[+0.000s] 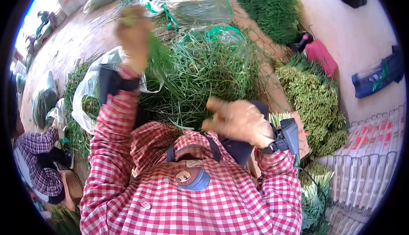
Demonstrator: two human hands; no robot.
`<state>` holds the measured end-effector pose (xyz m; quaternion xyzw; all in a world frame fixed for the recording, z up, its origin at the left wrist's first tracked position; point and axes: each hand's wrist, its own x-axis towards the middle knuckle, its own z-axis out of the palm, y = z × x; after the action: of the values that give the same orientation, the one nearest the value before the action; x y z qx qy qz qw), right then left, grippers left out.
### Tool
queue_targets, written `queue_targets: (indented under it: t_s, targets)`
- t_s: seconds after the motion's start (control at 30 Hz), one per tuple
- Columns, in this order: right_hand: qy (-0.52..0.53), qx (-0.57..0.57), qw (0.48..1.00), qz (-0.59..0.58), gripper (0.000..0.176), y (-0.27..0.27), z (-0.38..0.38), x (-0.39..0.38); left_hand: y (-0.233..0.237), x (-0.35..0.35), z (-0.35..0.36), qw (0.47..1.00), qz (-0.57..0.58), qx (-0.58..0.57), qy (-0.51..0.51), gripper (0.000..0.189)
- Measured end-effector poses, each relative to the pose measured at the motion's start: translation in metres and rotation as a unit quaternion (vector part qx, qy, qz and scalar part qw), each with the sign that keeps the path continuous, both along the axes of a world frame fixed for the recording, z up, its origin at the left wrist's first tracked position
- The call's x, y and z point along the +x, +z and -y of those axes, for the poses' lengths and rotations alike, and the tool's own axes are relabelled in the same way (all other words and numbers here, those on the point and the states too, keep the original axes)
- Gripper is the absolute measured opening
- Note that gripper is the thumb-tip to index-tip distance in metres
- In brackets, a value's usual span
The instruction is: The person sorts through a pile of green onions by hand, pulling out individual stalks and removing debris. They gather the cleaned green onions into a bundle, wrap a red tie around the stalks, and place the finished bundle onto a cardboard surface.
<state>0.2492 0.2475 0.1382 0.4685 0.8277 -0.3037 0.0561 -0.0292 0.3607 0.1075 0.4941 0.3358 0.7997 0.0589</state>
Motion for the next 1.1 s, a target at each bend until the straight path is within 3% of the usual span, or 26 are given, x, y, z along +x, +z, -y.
queue_targets:
  t_s: [0.03,0.07,0.1,0.13,0.17,0.3,0.5,0.6,0.63,0.7,0.77,0.8,0.83,0.9,0.97,1.03,1.07,1.1]
  targets:
    - [-0.120,-0.049,0.972,-0.196,0.054,-0.016,-0.010,0.003,-0.001,0.026,0.006,0.985,-0.169,-0.002,0.045,0.019]
    - [-0.094,0.047,0.946,-0.307,0.063,-0.034,-0.021,-0.005,0.001,0.053,0.018,0.937,-0.331,-0.032,0.104,0.018]
    - [-0.068,0.141,0.897,-0.413,0.071,-0.050,-0.033,-0.012,0.003,0.081,0.029,0.855,-0.489,-0.029,0.168,0.018]
    - [-0.037,0.093,0.921,-0.377,0.074,-0.057,-0.042,-0.010,0.005,0.108,0.040,0.765,-0.610,0.007,0.207,0.019]
    - [-0.034,0.038,0.930,-0.363,0.075,-0.067,-0.048,-0.008,0.021,0.129,0.057,0.755,-0.644,0.045,0.114,0.019]
    - [-0.084,-0.020,0.910,-0.405,0.077,-0.086,-0.044,-0.011,-0.003,0.181,0.080,0.803,-0.582,0.102,0.081,0.015]
    - [-0.123,0.050,0.880,-0.456,0.081,-0.068,-0.024,-0.025,0.022,0.182,0.081,0.769,-0.581,-0.095,-0.247,0.015]
    - [-0.123,0.108,0.868,-0.468,0.083,-0.053,-0.014,-0.031,0.054,0.166,0.093,0.750,-0.516,-0.207,-0.358,0.018]
    - [-0.122,0.130,0.863,-0.472,0.084,-0.047,-0.011,-0.032,0.062,0.159,0.098,0.813,-0.458,-0.103,-0.344,0.027]
    - [-0.123,0.164,0.857,-0.474,0.085,-0.033,-0.003,-0.031,0.063,0.138,0.109,0.866,-0.246,-0.105,-0.423,0.023]
    - [-0.118,0.181,0.856,-0.469,0.087,-0.020,0.011,-0.024,0.072,0.125,0.109,0.887,-0.021,-0.149,-0.437,0.029]
    - [-0.116,0.184,0.859,-0.464,0.087,-0.015,0.018,-0.018,0.087,0.132,0.105,0.757,0.098,-0.120,-0.635,0.031]
    - [-0.114,0.184,0.865,-0.452,0.088,-0.014,0.024,-0.012,0.082,0.127,0.097,0.726,0.104,-0.113,-0.670,0.034]
    - [-0.115,0.178,0.893,-0.398,0.090,-0.022,0.037,0.005,0.053,0.119,0.085,0.741,0.148,-0.172,-0.631,0.032]
    - [-0.119,0.176,0.935,-0.285,0.089,-0.048,0.044,0.032,0.029,0.115,0.066,0.815,0.303,-0.234,-0.435,0.029]
    - [-0.155,0.198,0.929,-0.272,0.043,-0.064,0.053,0.091,-0.007,0.026,0.015,0.705,0.353,-0.100,-0.606,0.028]
    - [-0.240,0.171,0.950,-0.102,0.042,-0.034,0.059,0.118,-0.014,0.005,0.009,0.715,0.330,-0.101,-0.608,0.027]
    - [-0.316,0.080,0.936,-0.131,0.045,-0.017,0.062,0.153,-0.019,-0.011,0.005,0.723,0.305,-0.103,-0.611,0.026]
